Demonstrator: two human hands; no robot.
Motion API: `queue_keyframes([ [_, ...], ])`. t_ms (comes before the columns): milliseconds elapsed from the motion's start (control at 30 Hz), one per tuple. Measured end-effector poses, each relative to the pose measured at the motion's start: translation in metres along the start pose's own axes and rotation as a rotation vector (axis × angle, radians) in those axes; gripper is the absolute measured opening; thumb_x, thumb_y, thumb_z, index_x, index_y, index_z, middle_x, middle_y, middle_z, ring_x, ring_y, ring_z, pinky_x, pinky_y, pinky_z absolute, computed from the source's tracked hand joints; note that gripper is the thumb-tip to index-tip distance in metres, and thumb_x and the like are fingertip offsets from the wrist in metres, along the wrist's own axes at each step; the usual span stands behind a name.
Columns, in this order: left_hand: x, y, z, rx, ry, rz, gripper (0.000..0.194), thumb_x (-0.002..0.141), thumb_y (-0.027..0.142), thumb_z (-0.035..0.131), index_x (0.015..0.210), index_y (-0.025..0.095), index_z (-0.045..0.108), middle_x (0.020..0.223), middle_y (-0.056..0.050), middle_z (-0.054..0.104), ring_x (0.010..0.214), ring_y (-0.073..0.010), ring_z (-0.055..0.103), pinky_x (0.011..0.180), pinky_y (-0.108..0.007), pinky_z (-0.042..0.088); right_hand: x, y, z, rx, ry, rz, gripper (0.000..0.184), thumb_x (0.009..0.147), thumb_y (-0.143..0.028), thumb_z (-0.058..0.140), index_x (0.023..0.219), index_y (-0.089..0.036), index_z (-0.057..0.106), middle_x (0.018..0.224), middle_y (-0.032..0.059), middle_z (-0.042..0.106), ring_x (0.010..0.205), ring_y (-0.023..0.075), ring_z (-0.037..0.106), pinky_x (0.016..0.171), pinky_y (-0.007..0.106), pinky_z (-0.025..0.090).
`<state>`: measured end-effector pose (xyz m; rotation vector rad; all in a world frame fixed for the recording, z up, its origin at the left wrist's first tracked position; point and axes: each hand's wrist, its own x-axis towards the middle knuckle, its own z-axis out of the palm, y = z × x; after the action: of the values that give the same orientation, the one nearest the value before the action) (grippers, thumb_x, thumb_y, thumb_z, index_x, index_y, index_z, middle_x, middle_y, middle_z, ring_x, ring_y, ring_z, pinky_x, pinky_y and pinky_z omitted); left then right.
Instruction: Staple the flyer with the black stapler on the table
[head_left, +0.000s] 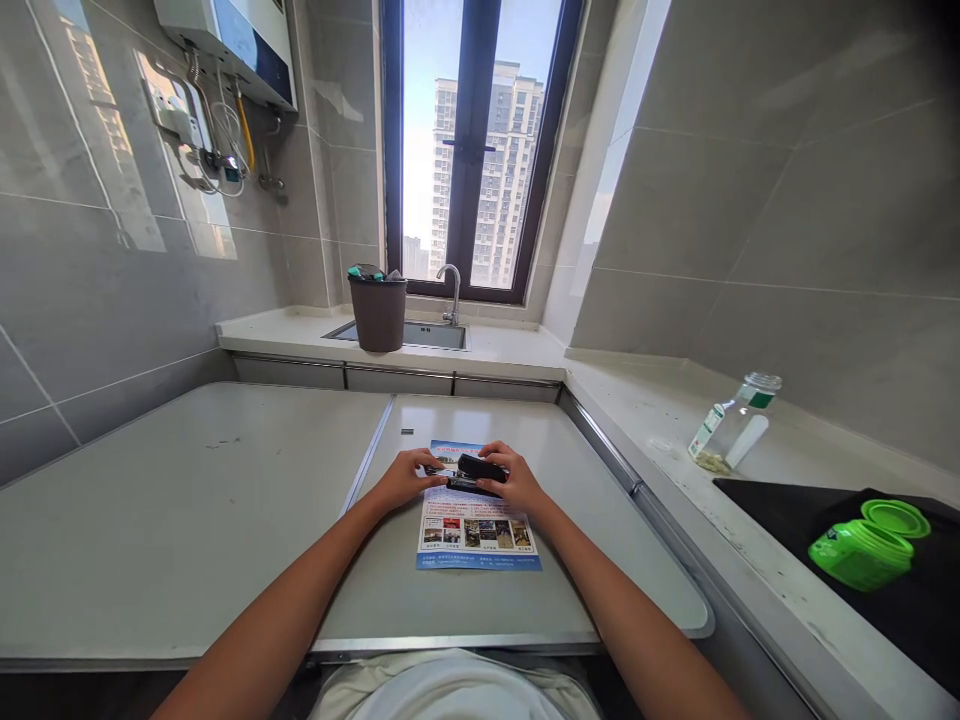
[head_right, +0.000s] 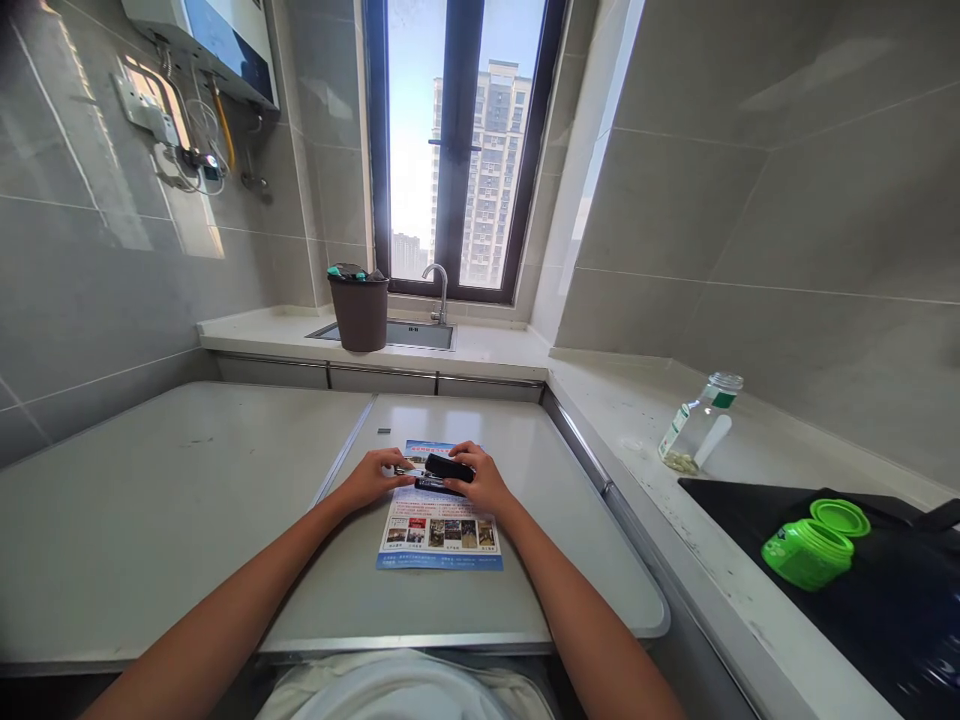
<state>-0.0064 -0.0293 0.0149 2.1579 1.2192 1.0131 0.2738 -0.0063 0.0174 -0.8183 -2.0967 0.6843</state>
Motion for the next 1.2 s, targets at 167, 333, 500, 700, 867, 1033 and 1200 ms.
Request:
queue_keyframes([
  [167, 0.001, 0.002, -0.001, -0.07, 0.029, -0.023, 0.037, 0.08, 0.054, 0.077, 0.098, 0.021, 0.08, 0.095, -0.005, 0.074, 0.086, -0.0213, 0.066, 0.08, -0.035, 0.051, 0.0, -0.002, 0.001, 0.063, -0.017, -0.045, 0.027, 0.079, -0.037, 0.078, 0.096, -0.019, 0.069, 0.118, 0.0075, 0.061, 0.104, 0.0236, 0.061, 0.094, 0.038, 0.045],
  [333, 0.002, -0.004, 0.006, -0.422, 0.035, -0.175, 0.05, 0.077, 0.049, 0.083, 0.114, 0.018, 0.073, 0.107, -0.009, 0.074, 0.092, -0.0228, 0.071, 0.089, -0.039, 0.054, -0.002, -0.006, 0.002, 0.001, 0.075, -0.051, 0.022, 0.078, -0.027, 0.077, 0.097, -0.02, 0.066, 0.114, 0.0067, 0.062, 0.102, 0.0224, 0.061, 0.095, 0.038, 0.046],
  [500, -0.001, -0.002, 0.01, -0.96, -0.03, -0.448, 0.059, 0.072, 0.034, 0.092, 0.12, 0.013, 0.065, 0.128, -0.019, 0.069, 0.111, -0.0262, 0.071, 0.105, -0.04, 0.052, -0.005, -0.009, 0.001, -0.151, 0.18, -0.152, 0.03, 0.073, -0.007, 0.066, 0.099, -0.022, 0.061, 0.114, 0.0074, 0.059, 0.103, 0.0233, 0.06, 0.091, 0.037, 0.049],
  [700, -0.005, 0.011, 0.003, -1.183, -0.156, -0.586, 0.047, 0.071, 0.012, 0.09, 0.113, 0.009, 0.069, 0.13, -0.021, 0.068, 0.121, -0.0289, 0.068, 0.107, -0.037, 0.053, -0.007, -0.011, 0.003, -0.525, 0.159, -0.321, 0.044, 0.066, 0.005, 0.054, 0.101, -0.021, 0.061, 0.113, 0.0089, 0.062, 0.102, 0.0257, 0.056, 0.09, 0.04, 0.047],
  [867, -0.004, 0.018, -0.002, -1.248, -0.202, -0.583, 0.036, 0.078, 0.006, 0.082, 0.112, 0.004, 0.071, 0.128, -0.021, 0.07, 0.116, -0.0241, 0.07, 0.101, -0.028, 0.057, -0.006, -0.01, 0.006, -0.781, 0.111, -0.486, 0.037, 0.078, 0.005, 0.051, 0.103, -0.019, 0.063, 0.115, 0.0106, 0.065, 0.098, 0.026, 0.056, 0.088, 0.042, 0.045],
  [1033, -0.002, 0.012, -0.001, -1.29, -0.207, -0.594, 0.033, 0.08, 0.001, 0.079, 0.112, 0.002, 0.071, 0.123, -0.022, 0.071, 0.109, -0.0225, 0.073, 0.097, -0.025, 0.059, -0.007, -0.011, 0.008, -0.889, 0.109, -0.542, 0.033, 0.088, 0.004, 0.046, 0.104, -0.018, 0.065, 0.116, 0.0113, 0.067, 0.096, 0.0251, 0.057, 0.087, 0.042, 0.044],
  [1200, -0.001, 0.004, 0.002, -1.306, -0.189, -0.615, 0.03, 0.079, -0.001, 0.079, 0.108, 0.003, 0.073, 0.119, -0.021, 0.073, 0.106, -0.0216, 0.074, 0.092, -0.023, 0.061, -0.007, -0.012, 0.008, -0.931, 0.139, -0.629, 0.032, 0.093, 0.002, 0.044, 0.105, -0.018, 0.066, 0.116, 0.0108, 0.068, 0.097, 0.024, 0.058, 0.089, 0.041, 0.044],
])
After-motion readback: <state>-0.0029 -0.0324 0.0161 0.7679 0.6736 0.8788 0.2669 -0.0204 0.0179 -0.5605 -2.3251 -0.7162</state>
